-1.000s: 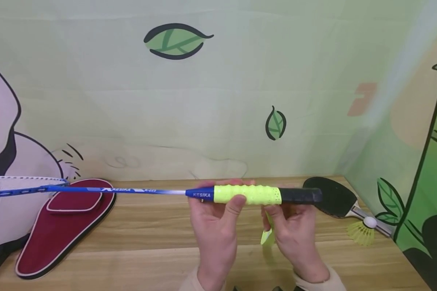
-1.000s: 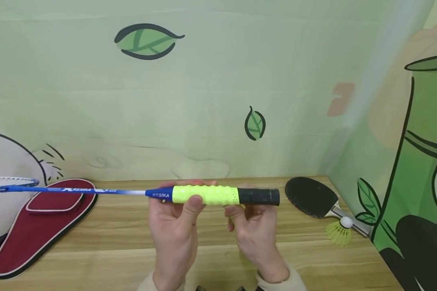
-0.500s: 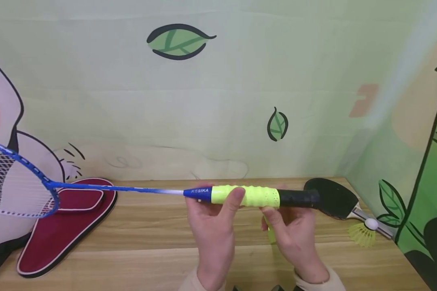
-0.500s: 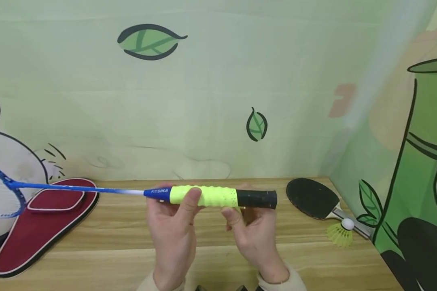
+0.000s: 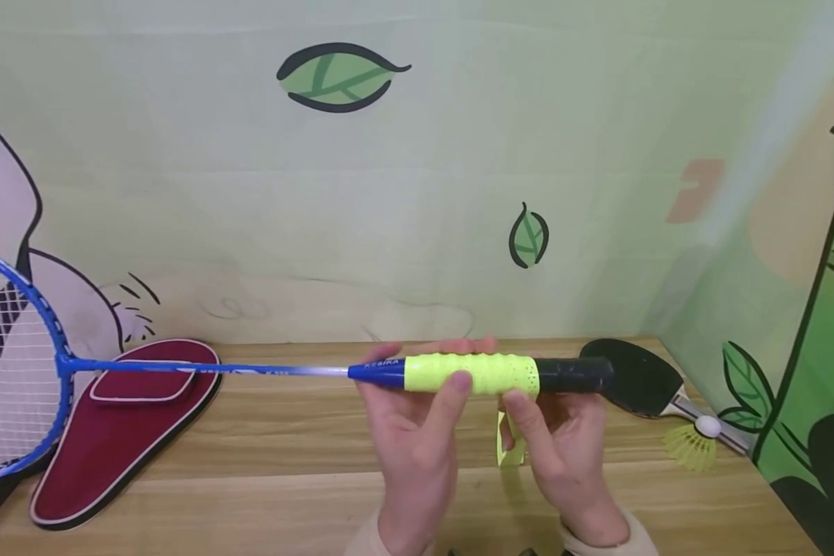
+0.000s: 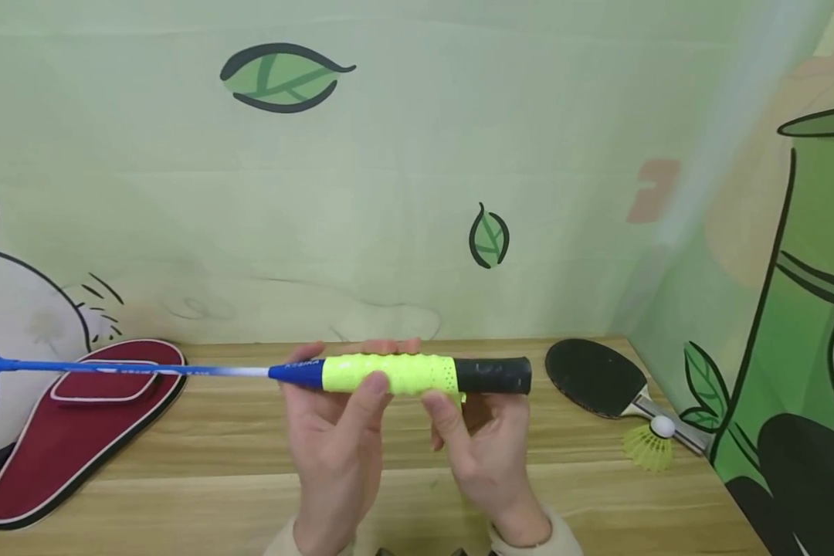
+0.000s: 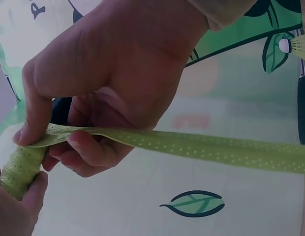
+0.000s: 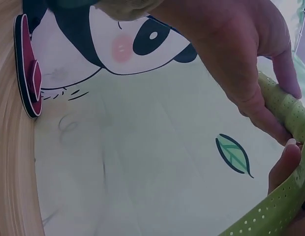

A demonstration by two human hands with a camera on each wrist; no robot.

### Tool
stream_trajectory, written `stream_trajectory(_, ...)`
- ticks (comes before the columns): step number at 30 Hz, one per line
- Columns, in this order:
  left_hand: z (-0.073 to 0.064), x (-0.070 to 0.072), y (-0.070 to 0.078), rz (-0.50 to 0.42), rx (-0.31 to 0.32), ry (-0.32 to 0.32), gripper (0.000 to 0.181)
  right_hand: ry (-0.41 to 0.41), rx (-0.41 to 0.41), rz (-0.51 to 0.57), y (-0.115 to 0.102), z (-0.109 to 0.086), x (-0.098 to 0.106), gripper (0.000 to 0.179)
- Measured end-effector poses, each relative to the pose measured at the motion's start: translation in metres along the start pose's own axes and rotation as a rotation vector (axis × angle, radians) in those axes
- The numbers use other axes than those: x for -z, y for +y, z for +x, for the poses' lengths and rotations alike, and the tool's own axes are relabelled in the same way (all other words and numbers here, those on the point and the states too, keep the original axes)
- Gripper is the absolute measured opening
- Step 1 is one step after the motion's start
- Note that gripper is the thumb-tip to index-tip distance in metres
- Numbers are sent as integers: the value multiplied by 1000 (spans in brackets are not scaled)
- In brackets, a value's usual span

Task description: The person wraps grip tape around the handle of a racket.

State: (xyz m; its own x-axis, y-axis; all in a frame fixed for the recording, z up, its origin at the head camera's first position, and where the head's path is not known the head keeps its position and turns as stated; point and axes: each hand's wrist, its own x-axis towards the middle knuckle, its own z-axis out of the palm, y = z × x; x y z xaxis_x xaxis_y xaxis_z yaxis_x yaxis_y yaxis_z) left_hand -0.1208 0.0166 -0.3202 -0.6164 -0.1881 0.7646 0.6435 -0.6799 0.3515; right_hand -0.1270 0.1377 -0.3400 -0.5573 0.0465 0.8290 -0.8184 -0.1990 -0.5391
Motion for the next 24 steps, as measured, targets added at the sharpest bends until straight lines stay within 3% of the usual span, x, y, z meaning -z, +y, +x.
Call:
stream_trajectory(3,0,1,1,59,2,0,50,-3,-12,-33,0,0,1,9)
stream_trajectory(9,0,0,3,172,38,58,43,13,-27,-115,2,-2,3,14)
stream_trajectory(18,1,0,3,129,35,89,43,4,13,-112,7,0,4,20)
stream_trajectory(24,0,0,5,143,65,127,44,-13,40,-66,8,0,4,19)
